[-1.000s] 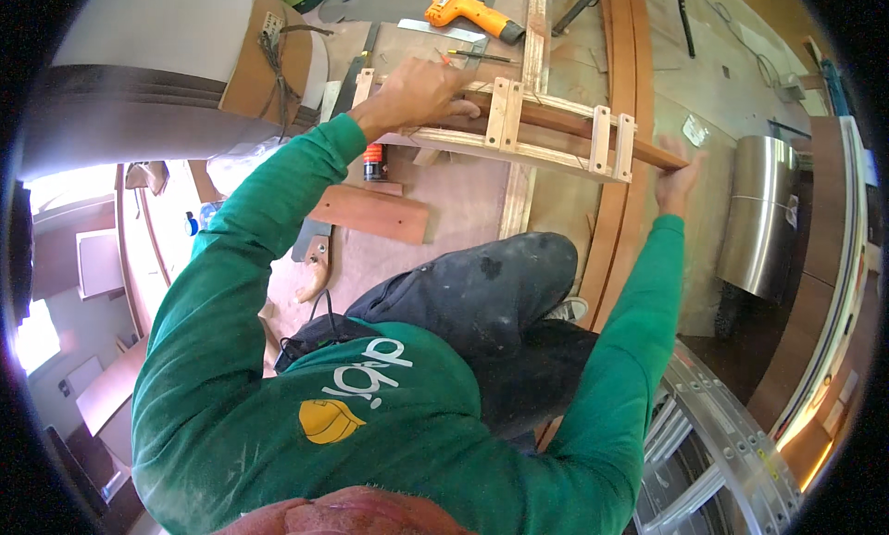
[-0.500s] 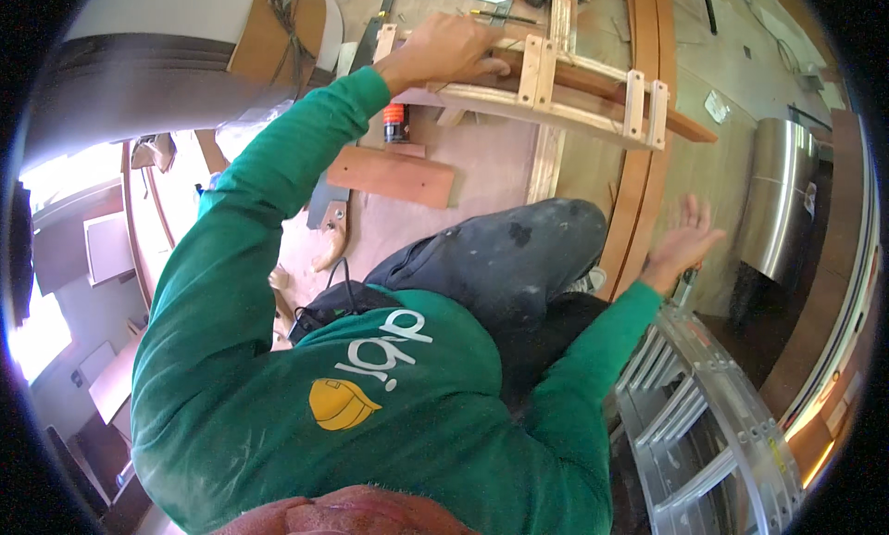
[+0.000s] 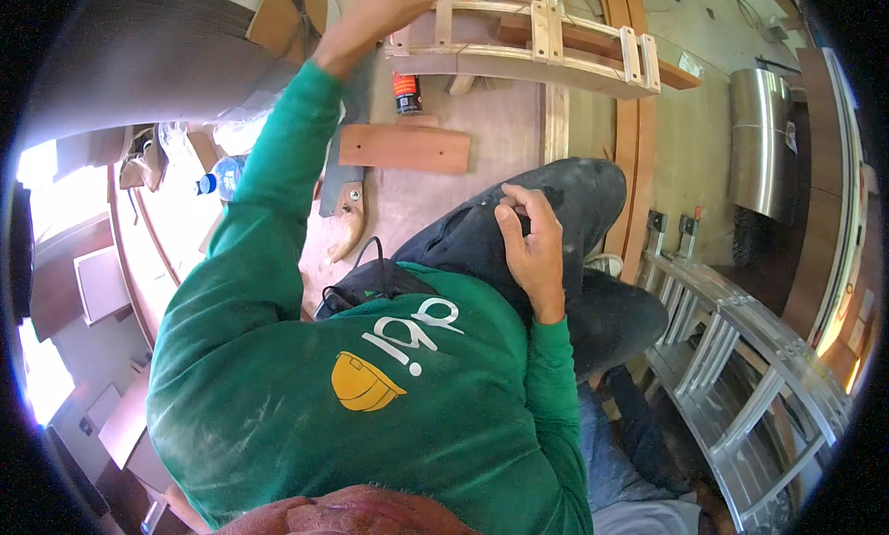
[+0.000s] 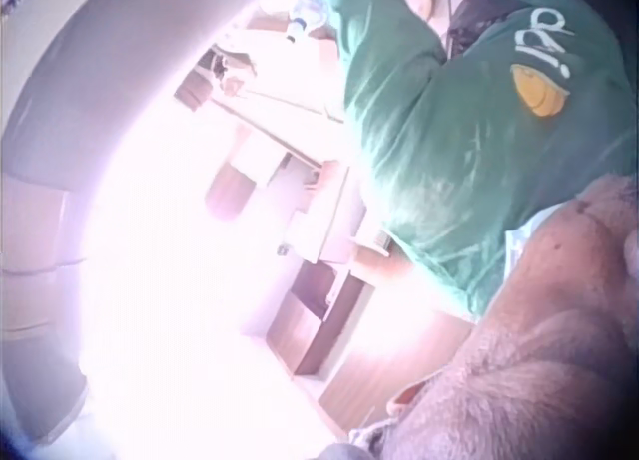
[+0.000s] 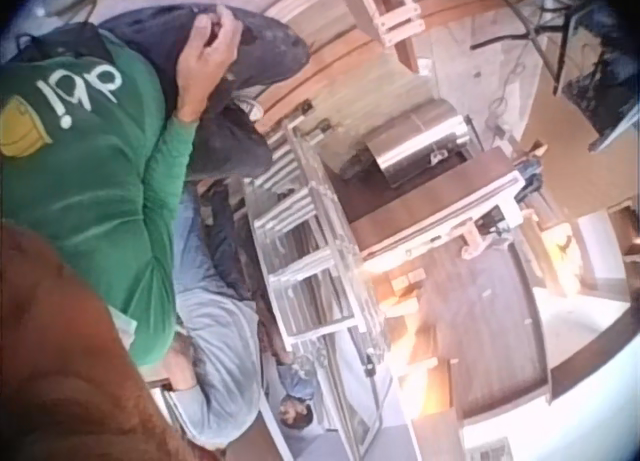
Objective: The person fits wooden slats into a wooden frame and uses a hand saw to cut through a wooden piece held in their lap.
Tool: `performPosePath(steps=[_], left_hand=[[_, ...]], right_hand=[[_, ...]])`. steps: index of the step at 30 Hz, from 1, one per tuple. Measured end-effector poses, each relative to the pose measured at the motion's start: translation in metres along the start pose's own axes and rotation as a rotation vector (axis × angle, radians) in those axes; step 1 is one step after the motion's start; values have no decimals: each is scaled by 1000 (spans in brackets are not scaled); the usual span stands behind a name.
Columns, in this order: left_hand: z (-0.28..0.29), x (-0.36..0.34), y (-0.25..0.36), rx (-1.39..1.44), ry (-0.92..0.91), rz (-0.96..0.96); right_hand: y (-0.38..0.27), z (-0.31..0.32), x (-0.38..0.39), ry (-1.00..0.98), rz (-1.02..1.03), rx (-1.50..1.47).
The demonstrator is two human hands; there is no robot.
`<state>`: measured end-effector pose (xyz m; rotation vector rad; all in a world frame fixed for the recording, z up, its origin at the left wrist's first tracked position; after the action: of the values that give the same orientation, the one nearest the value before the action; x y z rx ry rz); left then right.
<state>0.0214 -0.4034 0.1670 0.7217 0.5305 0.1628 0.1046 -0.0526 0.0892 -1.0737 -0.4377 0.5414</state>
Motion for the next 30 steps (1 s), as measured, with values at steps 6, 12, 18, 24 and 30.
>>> performPosePath(steps=[6, 12, 18, 24, 30], left_hand=[[48, 189, -92, -234, 14, 417], [20, 308, -92, -363, -68, 559], [6, 329, -112, -415, -108, 675], [21, 329, -146, 61, -45, 895], [44, 294, -78, -136, -52, 645]], right_hand=[[5, -34, -7, -98, -74, 42], [7, -112, -61, -396, 383, 644], [45, -161, -96, -458, 418, 975], [76, -112, -107, -409, 327, 1129], [87, -88, -85, -352, 185, 1017]])
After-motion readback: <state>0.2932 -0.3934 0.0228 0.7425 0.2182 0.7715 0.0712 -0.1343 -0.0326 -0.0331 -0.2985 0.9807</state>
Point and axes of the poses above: each hand's wrist, its own x-axis away from the middle knuckle, its own z-axis out of the back of the hand, y = z × x, the point moved 4 cm from there along -x, towards the middle knuckle, and after that the axes turned 5 degrees about x, right-handed, at the moved point
